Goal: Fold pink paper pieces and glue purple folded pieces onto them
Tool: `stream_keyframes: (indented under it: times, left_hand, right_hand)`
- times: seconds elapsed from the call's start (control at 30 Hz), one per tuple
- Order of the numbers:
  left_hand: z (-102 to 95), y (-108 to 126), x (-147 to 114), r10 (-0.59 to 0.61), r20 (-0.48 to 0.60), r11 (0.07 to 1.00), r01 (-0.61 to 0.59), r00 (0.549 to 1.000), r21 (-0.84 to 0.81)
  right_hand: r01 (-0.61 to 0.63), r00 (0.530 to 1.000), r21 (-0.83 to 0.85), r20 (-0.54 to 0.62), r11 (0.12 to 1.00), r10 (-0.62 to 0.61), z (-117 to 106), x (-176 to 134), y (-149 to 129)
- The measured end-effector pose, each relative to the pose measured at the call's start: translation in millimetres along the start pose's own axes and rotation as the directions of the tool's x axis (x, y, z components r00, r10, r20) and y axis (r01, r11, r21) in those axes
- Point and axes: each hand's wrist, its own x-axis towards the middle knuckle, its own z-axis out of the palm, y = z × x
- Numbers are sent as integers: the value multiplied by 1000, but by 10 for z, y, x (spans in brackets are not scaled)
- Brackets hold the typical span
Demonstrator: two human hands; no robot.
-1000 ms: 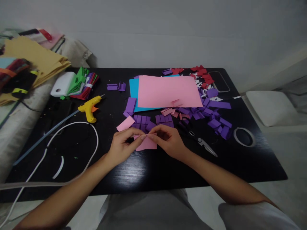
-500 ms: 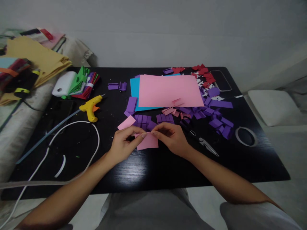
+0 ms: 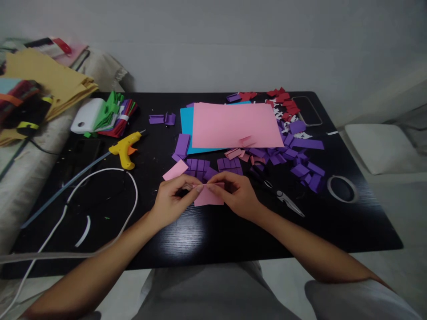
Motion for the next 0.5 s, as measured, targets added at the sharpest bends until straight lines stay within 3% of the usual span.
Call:
stream_keyframes:
  times: [0.5]
  left_hand:
    - [-28,10,6,-35,-12,999,35,999,-38]
  right_hand:
    - [64,995,-123,-70,990,-73,-20,-26,-40]
